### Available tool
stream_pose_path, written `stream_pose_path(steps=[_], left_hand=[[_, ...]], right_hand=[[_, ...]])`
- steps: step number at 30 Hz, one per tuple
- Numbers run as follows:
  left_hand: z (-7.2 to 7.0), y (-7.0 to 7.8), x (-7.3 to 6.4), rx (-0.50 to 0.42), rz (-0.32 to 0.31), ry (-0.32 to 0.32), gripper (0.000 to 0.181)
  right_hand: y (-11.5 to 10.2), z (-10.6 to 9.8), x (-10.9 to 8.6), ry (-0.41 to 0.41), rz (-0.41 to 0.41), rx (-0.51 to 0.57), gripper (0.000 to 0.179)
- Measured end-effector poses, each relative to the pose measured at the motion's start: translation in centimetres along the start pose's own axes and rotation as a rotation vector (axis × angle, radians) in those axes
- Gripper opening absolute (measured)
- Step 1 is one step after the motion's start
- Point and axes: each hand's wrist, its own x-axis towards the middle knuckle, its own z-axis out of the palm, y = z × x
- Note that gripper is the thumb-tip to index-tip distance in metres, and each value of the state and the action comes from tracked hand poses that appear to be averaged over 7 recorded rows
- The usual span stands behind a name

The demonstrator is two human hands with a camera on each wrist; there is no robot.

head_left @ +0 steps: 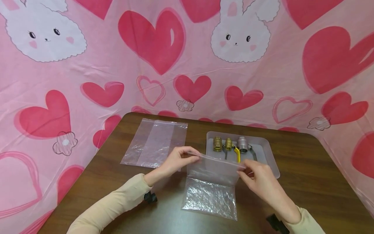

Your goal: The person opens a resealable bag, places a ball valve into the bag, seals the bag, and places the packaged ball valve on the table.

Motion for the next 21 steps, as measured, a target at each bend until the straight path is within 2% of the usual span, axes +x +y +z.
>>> stream_pose_path(steps=[9, 21], left_hand=[[0.1, 0.1, -0.2, -0.011, 0.020, -0.018, 0.021], [0.4, 0.0, -0.5, 0.097, 0.056, -0.029, 0.019]], right_hand=[[-0.5, -0.9, 0.5, 0.027, 0.020, -0.012, 0.022], [-1.4, -1.7, 0.6, 0.018, -0.002, -0.023, 0.022]])
